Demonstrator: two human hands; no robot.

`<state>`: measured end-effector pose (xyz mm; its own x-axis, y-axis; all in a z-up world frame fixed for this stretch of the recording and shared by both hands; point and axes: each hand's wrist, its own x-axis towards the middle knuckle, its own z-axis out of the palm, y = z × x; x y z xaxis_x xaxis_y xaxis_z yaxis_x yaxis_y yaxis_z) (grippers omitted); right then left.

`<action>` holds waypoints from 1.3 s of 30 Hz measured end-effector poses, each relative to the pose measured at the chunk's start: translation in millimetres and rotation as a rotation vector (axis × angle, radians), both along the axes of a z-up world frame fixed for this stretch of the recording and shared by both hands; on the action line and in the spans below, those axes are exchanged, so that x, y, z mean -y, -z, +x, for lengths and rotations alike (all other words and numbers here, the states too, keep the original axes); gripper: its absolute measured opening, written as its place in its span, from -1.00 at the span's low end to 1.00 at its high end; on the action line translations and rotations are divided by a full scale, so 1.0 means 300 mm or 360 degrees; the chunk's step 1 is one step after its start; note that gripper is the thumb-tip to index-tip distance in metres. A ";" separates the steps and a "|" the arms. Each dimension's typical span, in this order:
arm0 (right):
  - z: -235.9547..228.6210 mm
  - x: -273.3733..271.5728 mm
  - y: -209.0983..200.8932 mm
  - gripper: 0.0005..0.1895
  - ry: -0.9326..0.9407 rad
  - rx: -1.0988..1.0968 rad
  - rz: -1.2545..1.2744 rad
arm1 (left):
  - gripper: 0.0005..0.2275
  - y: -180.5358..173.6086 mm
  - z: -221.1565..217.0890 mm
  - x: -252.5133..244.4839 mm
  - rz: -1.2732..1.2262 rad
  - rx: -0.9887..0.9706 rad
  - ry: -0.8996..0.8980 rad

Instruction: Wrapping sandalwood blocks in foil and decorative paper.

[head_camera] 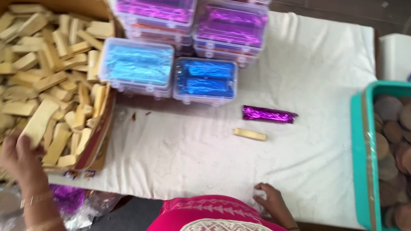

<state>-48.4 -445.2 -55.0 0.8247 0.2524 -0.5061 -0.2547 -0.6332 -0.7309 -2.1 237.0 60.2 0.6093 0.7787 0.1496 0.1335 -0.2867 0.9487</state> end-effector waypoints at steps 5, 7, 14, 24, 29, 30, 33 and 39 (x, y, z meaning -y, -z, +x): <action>0.085 -0.012 -0.062 -0.72 0.0533 0.0543 0.0280 | -0.77 -0.259 0.010 0.518 -0.0696 -0.0618 0.0416; 0.139 -0.109 -0.176 -0.74 0.0516 0.0718 0.0369 | -0.78 -0.093 0.044 0.676 -0.0702 -0.0627 0.0730; 0.256 -0.407 -0.453 -0.39 -0.0567 0.1550 0.0025 | -0.86 0.252 0.078 1.186 -0.1382 -0.0561 0.1784; 0.130 -0.149 -0.053 -0.41 -0.0524 0.1108 -0.0042 | -0.91 0.254 0.037 1.249 -0.1405 -0.1025 0.2096; 0.126 -0.078 -0.118 -0.58 0.0196 0.0480 -0.0023 | -0.89 0.260 0.082 1.249 -0.1528 -0.1092 0.1962; 0.112 -0.062 -0.067 -0.58 0.0199 0.0472 -0.0021 | -0.89 0.239 0.088 1.259 -0.1530 -0.1101 0.1961; 0.094 -0.044 0.017 -0.50 0.0634 -0.0101 0.0256 | -0.88 0.189 0.111 1.299 -0.1721 -0.1072 0.1810; 0.103 -0.190 -0.027 -0.36 0.0597 -0.0210 0.0880 | -0.77 0.339 0.064 1.362 -0.1656 -0.1072 0.2092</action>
